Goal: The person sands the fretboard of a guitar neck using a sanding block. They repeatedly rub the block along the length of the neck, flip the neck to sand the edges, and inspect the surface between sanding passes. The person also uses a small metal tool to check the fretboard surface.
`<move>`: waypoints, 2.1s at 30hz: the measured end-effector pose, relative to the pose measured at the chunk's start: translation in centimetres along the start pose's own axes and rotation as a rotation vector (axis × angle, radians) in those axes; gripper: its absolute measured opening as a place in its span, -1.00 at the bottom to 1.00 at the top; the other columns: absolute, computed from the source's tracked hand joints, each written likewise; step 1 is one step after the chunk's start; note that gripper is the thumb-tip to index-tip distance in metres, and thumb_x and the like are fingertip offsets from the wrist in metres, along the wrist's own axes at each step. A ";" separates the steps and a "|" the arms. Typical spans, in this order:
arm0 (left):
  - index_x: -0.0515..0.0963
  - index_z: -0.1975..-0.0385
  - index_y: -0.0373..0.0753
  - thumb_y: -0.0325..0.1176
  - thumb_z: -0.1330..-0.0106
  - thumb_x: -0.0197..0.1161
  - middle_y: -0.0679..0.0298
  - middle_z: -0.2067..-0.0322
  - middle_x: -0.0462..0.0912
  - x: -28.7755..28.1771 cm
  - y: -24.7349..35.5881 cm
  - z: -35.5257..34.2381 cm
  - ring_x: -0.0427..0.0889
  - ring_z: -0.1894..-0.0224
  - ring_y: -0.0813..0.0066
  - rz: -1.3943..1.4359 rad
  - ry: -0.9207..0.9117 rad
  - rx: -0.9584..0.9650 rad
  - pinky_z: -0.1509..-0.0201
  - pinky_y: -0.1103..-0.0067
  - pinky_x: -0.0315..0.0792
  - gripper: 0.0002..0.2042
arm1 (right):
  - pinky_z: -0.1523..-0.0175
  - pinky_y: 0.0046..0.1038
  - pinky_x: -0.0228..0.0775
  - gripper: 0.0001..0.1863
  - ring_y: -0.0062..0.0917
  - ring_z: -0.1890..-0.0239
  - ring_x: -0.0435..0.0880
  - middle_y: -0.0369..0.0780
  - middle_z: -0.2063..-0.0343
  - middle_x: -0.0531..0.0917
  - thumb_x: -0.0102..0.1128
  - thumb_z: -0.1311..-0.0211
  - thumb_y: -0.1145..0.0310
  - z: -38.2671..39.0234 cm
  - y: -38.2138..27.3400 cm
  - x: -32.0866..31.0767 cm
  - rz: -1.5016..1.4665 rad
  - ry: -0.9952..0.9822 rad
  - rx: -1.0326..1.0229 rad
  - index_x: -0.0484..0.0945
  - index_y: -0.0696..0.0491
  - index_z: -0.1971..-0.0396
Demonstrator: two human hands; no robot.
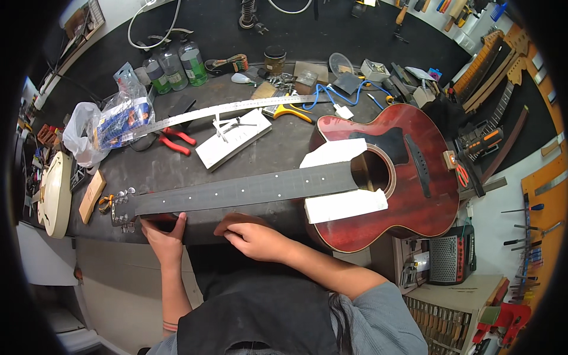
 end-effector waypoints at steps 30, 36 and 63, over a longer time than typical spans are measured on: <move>0.49 -0.44 -0.37 -0.03 -0.14 0.83 0.11 -0.05 0.78 -0.4 -0.7 -0.5 0.73 -0.02 0.02 -0.026 0.011 0.119 -0.34 0.15 0.44 -0.07 | -0.26 -0.32 0.61 -0.83 -0.30 -0.08 0.80 -0.16 0.03 0.79 0.24 -0.63 0.55 -0.5 -0.7 0.0 -0.027 0.030 0.102 0.80 0.18 -0.01; 0.48 -0.43 -0.43 -0.02 -0.12 0.84 0.22 0.18 0.79 -0.6 -0.3 -0.8 0.73 0.08 0.07 -0.050 0.051 0.201 -0.30 0.16 0.46 -0.04 | -0.24 -0.34 0.60 -0.83 -0.31 -0.05 0.79 -0.16 0.06 0.79 0.26 -0.62 0.55 -0.5 -0.8 0.0 0.009 0.039 0.119 0.80 0.19 -0.01; 0.39 -0.53 -0.48 -0.16 -0.24 0.62 -0.11 -0.29 0.64 -6.3 2.9 5.5 0.64 -0.37 -0.06 0.076 -0.368 -0.075 -0.54 0.17 0.46 -0.10 | -0.26 -0.42 0.60 -0.71 -0.49 -0.09 0.77 -0.20 0.02 0.75 0.26 -0.63 0.55 1.0 -1.4 1.1 -0.005 0.045 0.064 0.67 0.18 -0.24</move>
Point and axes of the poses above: each hand's wrist, its own z-axis away from the middle knuckle, its own x-axis out of the palm, y = z × x, the point moved 5 cm from there along -z, towards the middle knuckle
